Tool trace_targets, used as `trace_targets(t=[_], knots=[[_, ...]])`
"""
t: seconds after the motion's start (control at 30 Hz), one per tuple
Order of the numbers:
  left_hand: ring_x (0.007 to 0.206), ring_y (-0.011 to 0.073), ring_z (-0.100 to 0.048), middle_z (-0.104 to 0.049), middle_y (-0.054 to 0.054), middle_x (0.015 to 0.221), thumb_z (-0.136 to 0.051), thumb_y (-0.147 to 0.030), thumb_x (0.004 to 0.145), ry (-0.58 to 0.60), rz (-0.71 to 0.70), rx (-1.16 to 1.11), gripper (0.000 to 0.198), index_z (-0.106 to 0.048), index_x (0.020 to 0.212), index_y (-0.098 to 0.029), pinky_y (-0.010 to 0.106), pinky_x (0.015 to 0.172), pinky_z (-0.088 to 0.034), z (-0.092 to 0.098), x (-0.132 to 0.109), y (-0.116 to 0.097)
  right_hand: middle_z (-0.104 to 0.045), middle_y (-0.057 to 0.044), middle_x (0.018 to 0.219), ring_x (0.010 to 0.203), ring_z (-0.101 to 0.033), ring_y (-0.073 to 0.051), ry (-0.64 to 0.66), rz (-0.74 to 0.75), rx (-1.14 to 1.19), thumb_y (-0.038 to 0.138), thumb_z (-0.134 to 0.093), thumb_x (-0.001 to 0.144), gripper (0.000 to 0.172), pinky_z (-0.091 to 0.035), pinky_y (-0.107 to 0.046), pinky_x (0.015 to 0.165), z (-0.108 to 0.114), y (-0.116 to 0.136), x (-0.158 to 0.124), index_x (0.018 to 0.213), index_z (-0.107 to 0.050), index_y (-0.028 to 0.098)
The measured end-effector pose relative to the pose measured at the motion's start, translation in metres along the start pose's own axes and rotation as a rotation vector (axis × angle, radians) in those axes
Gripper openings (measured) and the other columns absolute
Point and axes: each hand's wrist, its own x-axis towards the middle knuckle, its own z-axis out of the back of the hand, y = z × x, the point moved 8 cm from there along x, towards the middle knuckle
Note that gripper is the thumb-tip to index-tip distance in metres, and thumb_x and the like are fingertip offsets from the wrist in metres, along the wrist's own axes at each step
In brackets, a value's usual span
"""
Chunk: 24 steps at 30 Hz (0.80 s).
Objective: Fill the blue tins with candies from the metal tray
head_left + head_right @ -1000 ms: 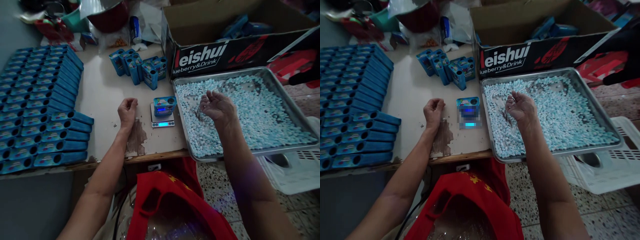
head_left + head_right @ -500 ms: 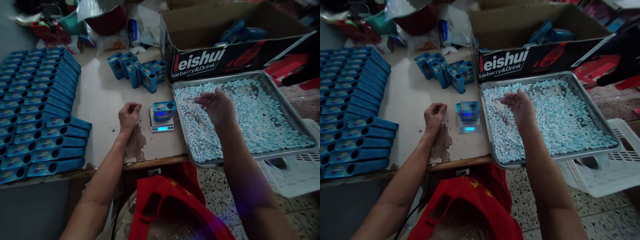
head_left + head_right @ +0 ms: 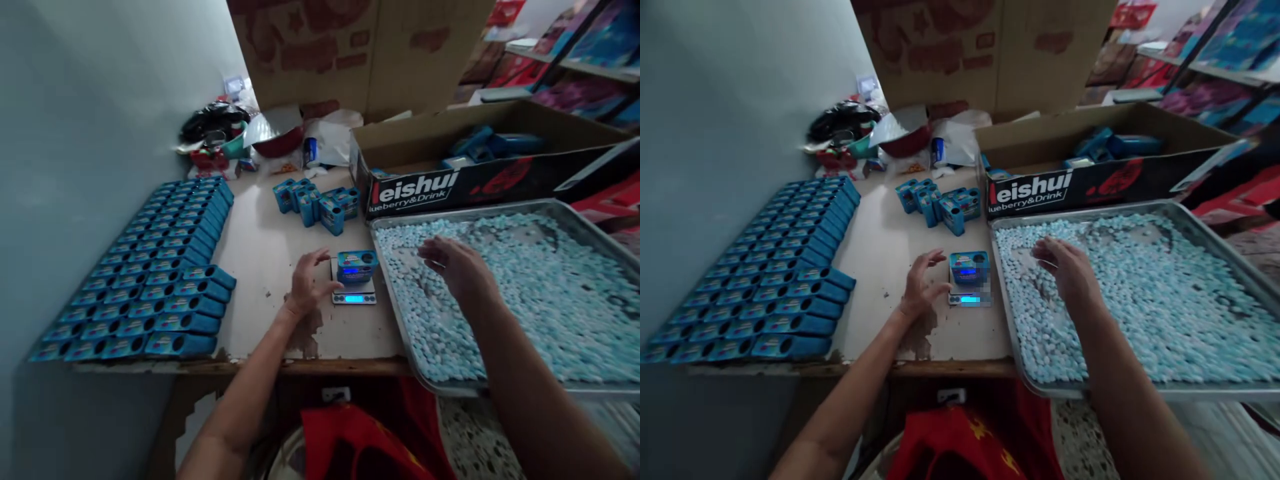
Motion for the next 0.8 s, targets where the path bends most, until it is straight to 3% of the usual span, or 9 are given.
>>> trace_targets(t=[0.1,0.2,0.27,0.37,0.5,0.63,0.8], knots=[[0.132,0.0391,-0.080,-0.081,0.018,0.144,-0.103,-0.068,0.087,0.085,-0.017,0.007,0.085,-0.074,0.152,-0.023,0.055,0.117,-0.065,-0.022,0.004,-0.013,-0.082,-0.004,0.086,0.085,-0.076,-0.015,0.080,-0.056,0.006,0.036,-0.090,0.093,0.016,-0.056,-0.023,0.080,-0.013,-0.002,-0.008,0.086,-0.084,0.022],[0.109,0.0305,-0.084,-0.086,0.011,0.123,-0.098,-0.058,0.097,0.087,0.075,-0.063,0.060,-0.076,0.140,-0.023,0.042,0.100,-0.069,-0.037,0.013,-0.012,-0.082,-0.004,0.084,0.075,-0.074,-0.014,0.178,-0.159,0.002,0.034,-0.085,0.102,0.018,-0.052,-0.022,0.068,-0.036,-0.010,-0.015,0.089,-0.082,0.021],[0.099,0.0262,-0.082,-0.085,0.006,0.112,-0.094,-0.048,0.101,0.090,0.062,-0.075,0.044,-0.076,0.134,-0.024,0.037,0.094,-0.068,-0.043,0.023,-0.019,-0.082,-0.006,0.085,0.072,-0.075,-0.016,0.228,-0.247,0.021,0.035,-0.077,0.111,0.025,-0.056,-0.024,0.067,-0.051,-0.019,-0.018,0.091,-0.082,0.021],[0.113,0.0295,-0.081,-0.084,0.008,0.122,-0.085,-0.037,0.105,0.086,-0.135,0.013,0.032,-0.076,0.134,-0.026,0.042,0.105,-0.067,-0.049,0.041,-0.051,-0.083,-0.009,0.086,0.077,-0.081,-0.019,0.281,-0.381,0.137,0.038,-0.059,0.123,0.040,-0.065,-0.028,0.074,-0.068,-0.031,-0.022,0.091,-0.077,0.022],[0.137,0.0369,-0.073,-0.081,0.012,0.142,-0.071,-0.033,0.110,0.063,-0.335,0.155,0.031,-0.079,0.140,-0.031,0.053,0.127,-0.059,-0.055,0.064,-0.084,-0.087,-0.013,0.099,0.102,-0.087,-0.028,0.378,-0.379,0.290,0.062,-0.064,0.120,0.046,-0.073,-0.041,0.096,-0.078,-0.028,-0.028,0.091,-0.070,0.027],[0.129,0.0384,-0.073,-0.081,0.012,0.137,-0.072,-0.039,0.112,0.049,-0.308,0.145,0.028,-0.079,0.138,-0.030,0.054,0.122,-0.060,-0.064,0.076,-0.077,-0.087,-0.016,0.114,0.124,-0.084,-0.033,0.428,-0.354,0.341,0.075,-0.062,0.116,0.052,-0.070,-0.051,0.113,-0.078,-0.019,-0.033,0.099,-0.073,0.027],[0.130,0.0379,-0.073,-0.081,0.013,0.137,-0.072,-0.045,0.113,0.037,-0.263,0.167,0.031,-0.077,0.139,-0.030,0.052,0.121,-0.060,-0.069,0.078,-0.064,-0.087,-0.016,0.114,0.131,-0.082,-0.035,0.438,-0.364,0.347,0.073,-0.060,0.117,0.052,-0.069,-0.055,0.118,-0.080,-0.015,-0.036,0.102,-0.076,0.027]])
